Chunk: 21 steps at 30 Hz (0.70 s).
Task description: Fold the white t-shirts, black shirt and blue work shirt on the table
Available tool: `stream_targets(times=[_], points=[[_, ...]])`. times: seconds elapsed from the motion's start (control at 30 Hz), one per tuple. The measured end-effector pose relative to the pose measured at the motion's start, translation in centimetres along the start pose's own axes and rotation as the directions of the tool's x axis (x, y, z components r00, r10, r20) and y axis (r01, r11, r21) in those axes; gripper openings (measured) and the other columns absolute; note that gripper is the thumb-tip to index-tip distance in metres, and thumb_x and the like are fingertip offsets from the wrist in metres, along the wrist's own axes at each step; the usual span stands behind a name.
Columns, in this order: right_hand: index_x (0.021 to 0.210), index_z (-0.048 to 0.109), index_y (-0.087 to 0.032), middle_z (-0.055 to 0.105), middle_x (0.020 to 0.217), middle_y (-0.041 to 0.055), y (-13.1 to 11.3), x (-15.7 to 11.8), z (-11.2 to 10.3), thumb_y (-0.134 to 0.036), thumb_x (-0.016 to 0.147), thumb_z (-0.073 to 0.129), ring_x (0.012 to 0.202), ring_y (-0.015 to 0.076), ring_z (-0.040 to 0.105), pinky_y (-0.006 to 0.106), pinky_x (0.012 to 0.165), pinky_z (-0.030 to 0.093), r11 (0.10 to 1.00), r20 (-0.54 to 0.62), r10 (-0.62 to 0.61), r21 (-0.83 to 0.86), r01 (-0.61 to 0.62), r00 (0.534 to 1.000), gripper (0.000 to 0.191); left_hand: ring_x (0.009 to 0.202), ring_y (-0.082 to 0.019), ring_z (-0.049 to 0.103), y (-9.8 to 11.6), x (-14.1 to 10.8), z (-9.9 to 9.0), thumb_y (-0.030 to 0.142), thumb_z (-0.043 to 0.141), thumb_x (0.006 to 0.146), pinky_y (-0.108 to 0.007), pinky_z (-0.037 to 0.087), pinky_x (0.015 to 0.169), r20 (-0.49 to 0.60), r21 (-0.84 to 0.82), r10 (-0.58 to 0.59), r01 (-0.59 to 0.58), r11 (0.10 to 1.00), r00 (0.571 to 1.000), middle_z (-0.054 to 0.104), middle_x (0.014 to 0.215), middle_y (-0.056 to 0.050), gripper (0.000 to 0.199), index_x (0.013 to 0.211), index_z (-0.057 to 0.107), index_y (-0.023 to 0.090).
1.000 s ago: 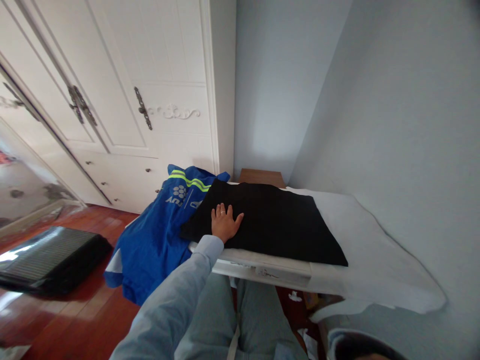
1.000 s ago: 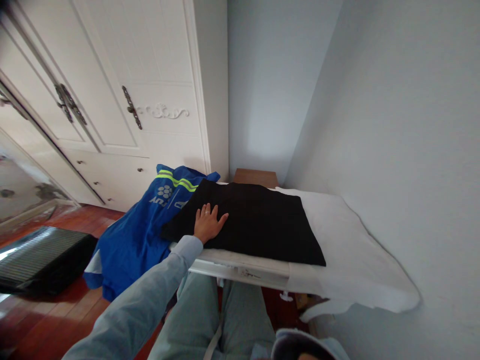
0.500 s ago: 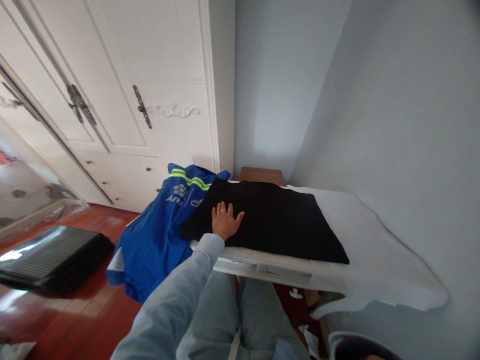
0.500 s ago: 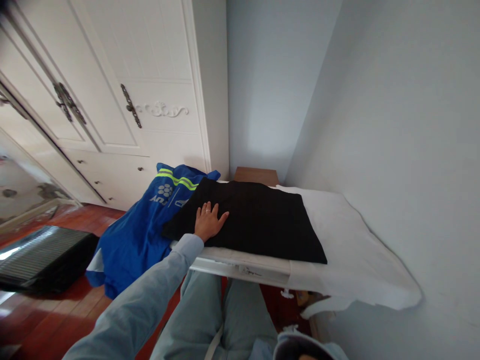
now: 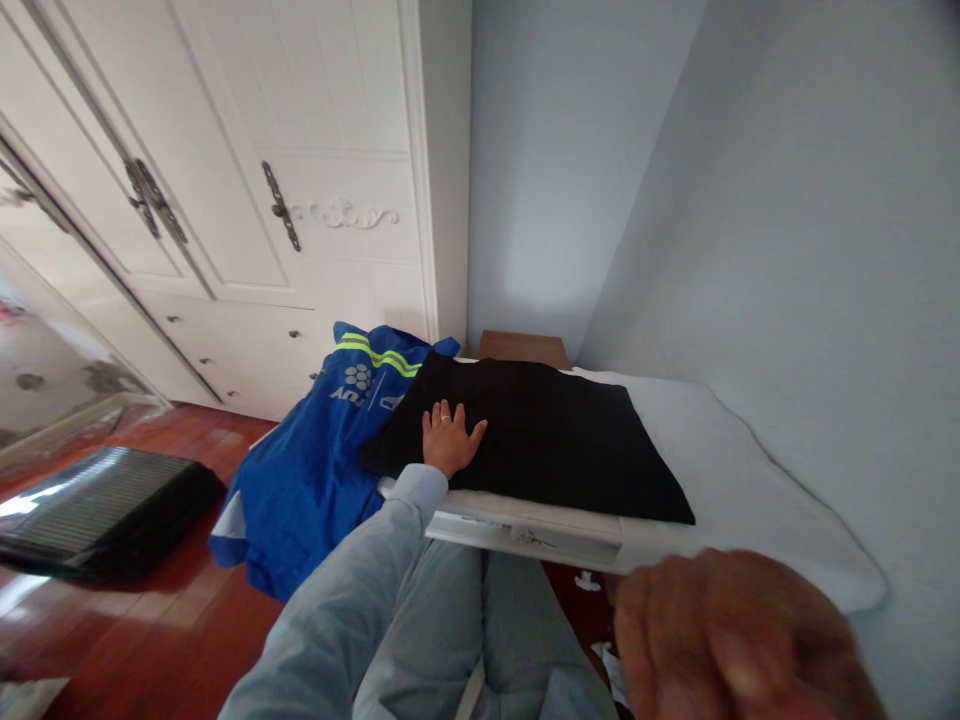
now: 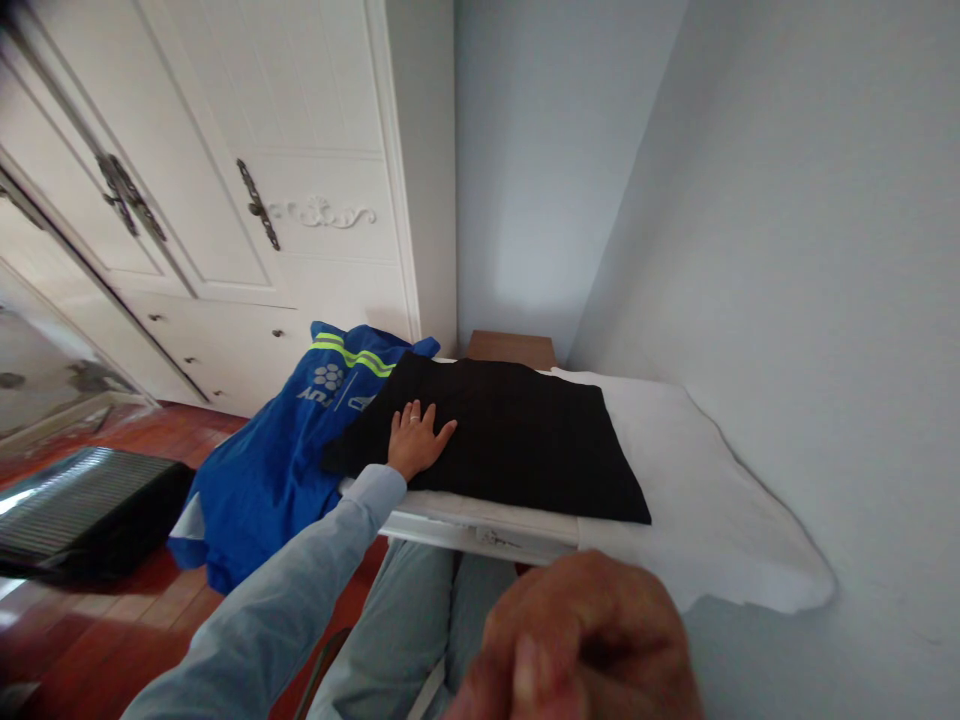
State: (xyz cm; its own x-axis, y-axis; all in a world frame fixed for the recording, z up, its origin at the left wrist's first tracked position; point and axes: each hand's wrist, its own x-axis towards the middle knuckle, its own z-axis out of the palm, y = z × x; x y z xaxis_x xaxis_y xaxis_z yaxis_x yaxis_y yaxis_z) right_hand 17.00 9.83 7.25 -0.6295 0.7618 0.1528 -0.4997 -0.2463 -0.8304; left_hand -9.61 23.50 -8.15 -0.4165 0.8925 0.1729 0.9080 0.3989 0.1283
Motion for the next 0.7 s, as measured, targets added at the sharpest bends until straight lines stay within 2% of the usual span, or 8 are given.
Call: stream_targets(times=[0.07,0.17,0.27,0.33,0.53,0.63,0.7], points=[[0.069,0.066,-0.025,0.062,0.053,-0.0005,1.1,1.7,0.5,-0.045,0.076,0.081,0.036,0.0071,0.047,0.018,0.038,0.039,0.996,-0.09,0.047,0.083,-0.039,0.995,0.026,0.149,-0.035,0.028,0.0,0.0,0.0,0.066,0.026,0.097,-0.05,0.02,0.121,0.001,0.003,0.001,-0.001,1.0,1.0,0.037,0.157,-0.021,0.078,0.152,0.043,0.013],[0.075,0.071,-0.02,0.072,0.069,-0.0003,3.1,3.7,0.3,-0.038,0.073,0.085,0.035,0.0008,0.045,0.013,0.041,0.045,0.966,-0.191,0.126,0.248,-0.076,0.974,0.024,0.149,-0.035,0.029,0.0,0.0,0.0,0.066,0.027,0.098,-0.05,0.02,0.121,-0.005,0.006,0.002,-0.002,1.0,1.0,0.037,0.157,-0.022,0.077,0.151,0.044,0.013],[0.084,0.076,-0.019,0.077,0.085,0.0029,4.9,4.8,-0.5,-0.034,0.069,0.088,0.036,-0.001,0.047,0.011,0.043,0.049,0.93,-0.173,0.189,0.349,-0.12,0.967,0.024,0.149,-0.035,0.03,0.0,0.0,0.0,0.066,0.027,0.098,-0.05,0.02,0.121,-0.017,0.005,0.004,-0.004,1.0,1.0,0.037,0.156,-0.022,0.077,0.151,0.045,0.013],[0.086,0.078,-0.018,0.077,0.089,0.0047,5.8,5.0,-1.0,-0.034,0.073,0.086,0.036,-0.0004,0.049,0.011,0.042,0.05,0.917,-0.153,0.213,0.372,-0.143,0.965,0.022,0.149,-0.035,0.029,0.1,0.0,-0.1,0.066,0.027,0.098,-0.05,0.02,0.121,-0.016,0.003,0.005,-0.005,1.0,1.0,0.037,0.156,-0.022,0.077,0.151,0.045,0.013],[0.098,0.078,-0.016,0.074,0.105,0.0108,6.2,4.7,-1.5,-0.042,0.083,0.076,0.04,0.005,0.058,0.017,0.046,0.056,0.913,-0.111,0.227,0.369,-0.172,0.968,0.03,0.149,-0.035,0.028,0.0,0.0,0.0,0.065,0.028,0.098,-0.05,0.019,0.121,-0.017,-0.022,-0.001,0.001,1.0,1.0,0.037,0.156,-0.023,0.076,0.151,0.044,0.012],[0.102,0.077,-0.015,0.073,0.109,0.0133,6.1,4.7,-1.4,-0.045,0.085,0.072,0.042,0.0075,0.06,0.021,0.049,0.058,0.918,-0.093,0.225,0.354,-0.179,0.97,0.035,0.149,-0.035,0.028,0.0,0.0,0.0,0.065,0.028,0.098,-0.05,0.019,0.121,-0.02,-0.023,0.003,-0.004,1.0,1.0,0.037,0.157,-0.022,0.076,0.151,0.044,0.012],[0.097,0.078,-0.015,0.075,0.099,0.0111,6.2,4.7,-1.1,-0.046,0.084,0.073,0.043,0.0092,0.062,0.023,0.05,0.058,0.93,-0.1,0.196,0.334,-0.152,0.976,0.034,0.149,-0.035,0.029,-0.1,0.0,0.1,0.064,0.028,0.098,-0.05,0.019,0.121,-0.018,-0.022,0.004,-0.004,1.0,1.0,0.037,0.157,-0.022,0.076,0.151,0.044,0.012]])
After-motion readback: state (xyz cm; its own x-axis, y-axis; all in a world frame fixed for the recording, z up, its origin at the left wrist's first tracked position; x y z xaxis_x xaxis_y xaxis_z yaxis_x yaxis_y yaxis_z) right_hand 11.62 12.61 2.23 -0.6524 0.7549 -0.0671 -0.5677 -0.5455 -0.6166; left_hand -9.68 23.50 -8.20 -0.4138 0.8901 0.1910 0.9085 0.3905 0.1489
